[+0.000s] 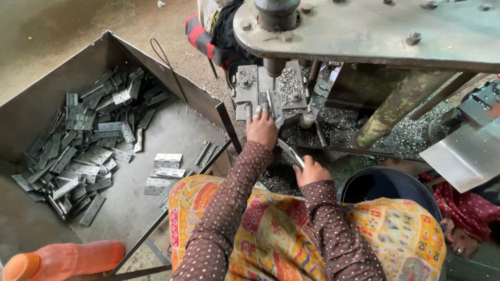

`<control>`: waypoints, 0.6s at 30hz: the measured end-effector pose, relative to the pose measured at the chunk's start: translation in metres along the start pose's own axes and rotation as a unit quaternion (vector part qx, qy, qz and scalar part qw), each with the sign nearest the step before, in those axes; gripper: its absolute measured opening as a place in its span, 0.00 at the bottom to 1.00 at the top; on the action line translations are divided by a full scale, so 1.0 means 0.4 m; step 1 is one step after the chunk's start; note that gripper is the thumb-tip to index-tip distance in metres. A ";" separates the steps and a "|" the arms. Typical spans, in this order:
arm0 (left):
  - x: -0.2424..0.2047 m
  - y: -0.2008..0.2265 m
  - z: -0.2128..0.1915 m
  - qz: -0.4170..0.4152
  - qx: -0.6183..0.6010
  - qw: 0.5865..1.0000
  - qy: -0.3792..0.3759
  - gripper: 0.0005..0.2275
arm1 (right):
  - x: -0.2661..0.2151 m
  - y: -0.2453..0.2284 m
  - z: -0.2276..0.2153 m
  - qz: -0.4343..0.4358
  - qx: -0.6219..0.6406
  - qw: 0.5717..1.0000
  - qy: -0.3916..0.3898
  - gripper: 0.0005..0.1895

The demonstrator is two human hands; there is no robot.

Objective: The person operates a drill press to process metal hinge pieces. They pick up each piece from a metal bin, place it under the drill, and use a lever to activate the machine. After drilling, the person removes the piece and places it back into the bin.

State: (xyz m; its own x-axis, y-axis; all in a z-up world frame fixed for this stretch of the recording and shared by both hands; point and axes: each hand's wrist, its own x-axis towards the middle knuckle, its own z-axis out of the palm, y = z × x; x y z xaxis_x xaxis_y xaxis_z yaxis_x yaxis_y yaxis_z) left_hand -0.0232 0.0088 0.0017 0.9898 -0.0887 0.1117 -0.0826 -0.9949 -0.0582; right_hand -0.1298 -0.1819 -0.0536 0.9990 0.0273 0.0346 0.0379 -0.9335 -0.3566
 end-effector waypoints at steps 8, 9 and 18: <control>0.044 0.032 0.006 -0.029 -0.040 0.998 -0.039 0.14 | -0.017 -0.001 -0.022 0.063 -0.057 0.985 -0.153 0.26; 0.049 0.028 0.010 -0.028 -0.028 0.999 -0.028 0.14 | -0.013 -0.002 -0.008 0.091 -0.079 0.971 -0.206 0.30; 0.038 0.034 0.046 -0.034 -0.067 0.997 0.029 0.18 | -0.013 0.027 0.067 0.131 -0.072 0.934 -0.324 0.38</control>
State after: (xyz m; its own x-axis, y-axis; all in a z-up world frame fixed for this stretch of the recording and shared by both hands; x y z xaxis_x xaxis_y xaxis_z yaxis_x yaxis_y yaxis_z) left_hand -0.0071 -0.0052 -0.0156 0.9854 -0.0197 0.1689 -0.0342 -0.9959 0.0833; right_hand -0.1339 -0.1825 -0.0825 0.7791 -0.0423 -0.6254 -0.1673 -0.9756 -0.1424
